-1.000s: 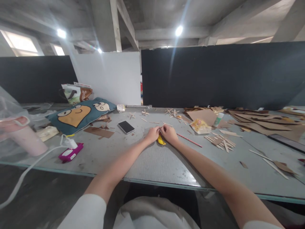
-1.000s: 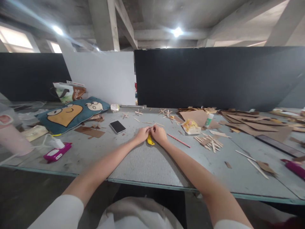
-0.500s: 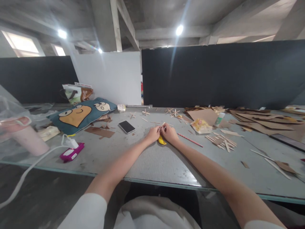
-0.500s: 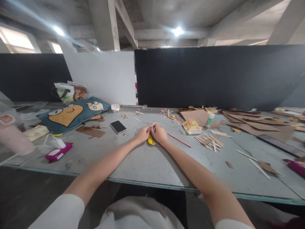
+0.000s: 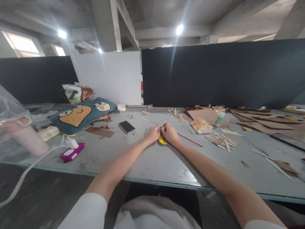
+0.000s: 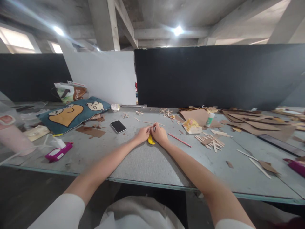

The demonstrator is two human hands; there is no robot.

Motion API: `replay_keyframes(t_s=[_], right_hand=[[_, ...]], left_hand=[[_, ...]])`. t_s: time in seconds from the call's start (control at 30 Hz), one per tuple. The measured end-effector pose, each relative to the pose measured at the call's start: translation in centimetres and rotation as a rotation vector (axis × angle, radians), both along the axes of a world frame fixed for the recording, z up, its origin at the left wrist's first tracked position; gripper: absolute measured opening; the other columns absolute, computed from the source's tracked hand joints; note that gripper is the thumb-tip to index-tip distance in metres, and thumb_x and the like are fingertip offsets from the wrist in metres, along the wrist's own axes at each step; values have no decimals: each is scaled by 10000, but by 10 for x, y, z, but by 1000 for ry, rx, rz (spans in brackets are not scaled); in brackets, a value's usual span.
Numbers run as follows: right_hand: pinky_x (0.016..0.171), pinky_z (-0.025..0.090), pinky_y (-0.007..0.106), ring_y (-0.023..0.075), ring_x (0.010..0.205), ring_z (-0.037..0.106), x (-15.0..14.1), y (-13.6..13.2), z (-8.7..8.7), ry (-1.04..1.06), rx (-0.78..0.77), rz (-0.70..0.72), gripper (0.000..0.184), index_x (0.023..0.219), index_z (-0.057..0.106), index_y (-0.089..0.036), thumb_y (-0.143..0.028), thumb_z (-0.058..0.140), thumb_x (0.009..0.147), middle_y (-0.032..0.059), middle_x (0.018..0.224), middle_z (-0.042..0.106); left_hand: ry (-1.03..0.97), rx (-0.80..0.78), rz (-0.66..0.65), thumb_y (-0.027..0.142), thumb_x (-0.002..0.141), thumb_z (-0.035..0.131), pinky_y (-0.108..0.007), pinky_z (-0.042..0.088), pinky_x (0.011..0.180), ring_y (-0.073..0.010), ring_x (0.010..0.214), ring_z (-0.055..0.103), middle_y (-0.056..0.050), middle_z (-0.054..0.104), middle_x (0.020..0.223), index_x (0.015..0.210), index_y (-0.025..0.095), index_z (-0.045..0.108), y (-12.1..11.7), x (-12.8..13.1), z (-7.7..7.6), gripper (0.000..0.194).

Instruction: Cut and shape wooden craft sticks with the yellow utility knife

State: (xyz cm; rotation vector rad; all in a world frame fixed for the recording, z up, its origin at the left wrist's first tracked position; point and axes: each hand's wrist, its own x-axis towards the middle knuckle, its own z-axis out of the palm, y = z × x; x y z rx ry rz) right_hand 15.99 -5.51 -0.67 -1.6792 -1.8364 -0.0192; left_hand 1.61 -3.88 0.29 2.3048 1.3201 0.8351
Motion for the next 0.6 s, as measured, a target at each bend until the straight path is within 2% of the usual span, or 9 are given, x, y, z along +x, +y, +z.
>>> replay_keyframes(t_s=[0.37, 0.6], right_hand=[[604, 271, 273, 208, 643, 621, -1, -4, 2, -42, -13, 23, 201, 1123, 604, -195, -290, 445, 1045, 54, 766, 731], [586, 241, 275, 201, 614, 594, -1, -1, 0, -35, 0, 39, 195, 1095, 613, -204, -288, 450, 1028, 45, 739, 712]], left_hand=[[22, 14, 1, 113, 999, 486, -290, 496, 1039, -235, 1201, 706, -85, 761, 1288, 1397, 236, 665, 2, 0, -3, 454], [28, 25, -5, 81, 958, 507, -302, 516, 1007, -248, 1157, 723, -94, 774, 1251, 1346, 234, 700, 4, -1, -5, 459]])
